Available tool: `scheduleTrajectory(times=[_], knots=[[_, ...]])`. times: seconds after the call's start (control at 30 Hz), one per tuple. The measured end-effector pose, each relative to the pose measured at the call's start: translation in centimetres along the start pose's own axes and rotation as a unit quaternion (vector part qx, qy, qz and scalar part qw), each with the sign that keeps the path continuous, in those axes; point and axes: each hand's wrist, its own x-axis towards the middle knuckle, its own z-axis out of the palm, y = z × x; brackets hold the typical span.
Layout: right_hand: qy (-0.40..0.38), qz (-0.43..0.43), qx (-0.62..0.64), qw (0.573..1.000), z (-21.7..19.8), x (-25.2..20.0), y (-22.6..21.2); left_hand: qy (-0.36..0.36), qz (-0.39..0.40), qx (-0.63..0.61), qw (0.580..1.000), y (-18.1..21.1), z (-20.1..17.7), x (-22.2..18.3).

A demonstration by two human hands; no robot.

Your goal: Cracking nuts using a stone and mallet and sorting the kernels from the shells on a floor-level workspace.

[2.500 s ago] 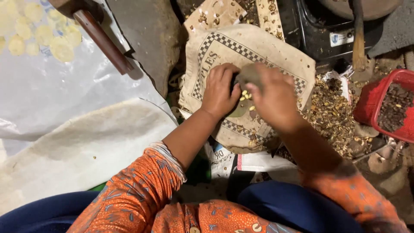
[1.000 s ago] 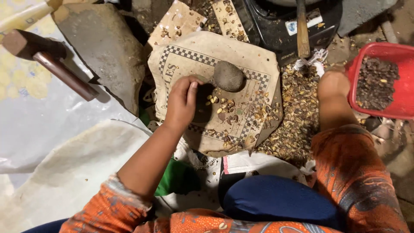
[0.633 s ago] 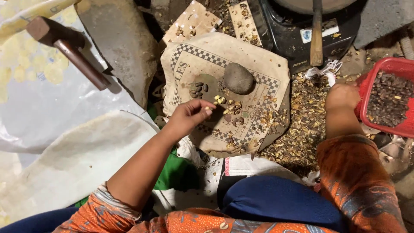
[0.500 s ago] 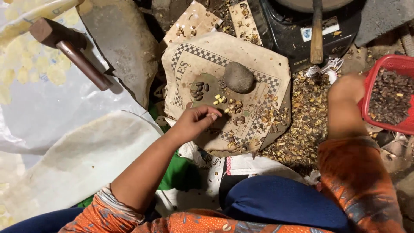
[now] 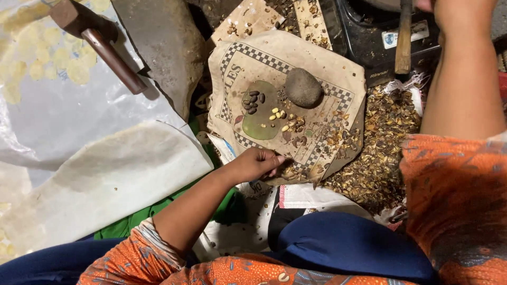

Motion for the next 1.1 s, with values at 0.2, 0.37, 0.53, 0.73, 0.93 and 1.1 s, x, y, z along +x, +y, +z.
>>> scheduleTrajectory(times=[0.2,0.37,0.53,0.73,0.93,1.1], knots=[[-0.206,0.154,-0.021,0.966,-0.3,-9.7,-9.6,0.003,-0.005,-0.004,1.0,-0.4,-0.4,-0.4],[-0.063,0.007,-0.053,0.997,-1.5,-10.5,-5.7,0.018,0.019,-0.014,1.0,-0.8,0.3,-0.4],[0.091,-0.257,-0.479,0.835,-4.7,-9.0,-4.1,0.032,-0.033,-0.083,0.996,-1.3,0.0,0.3],[0.014,-0.246,-0.448,0.859,-9.4,-6.2,1.0,0.059,-0.057,-0.136,0.987,-0.3,0.0,0.2],[-0.151,0.119,-0.144,0.971,-7.1,-7.8,-7.6,0.054,-0.074,-0.121,0.988,0.1,-0.3,0.3],[-0.163,0.223,-0.012,0.961,-2.6,-9.3,-9.2,0.046,-0.084,-0.116,0.989,0.2,-0.5,0.4]])
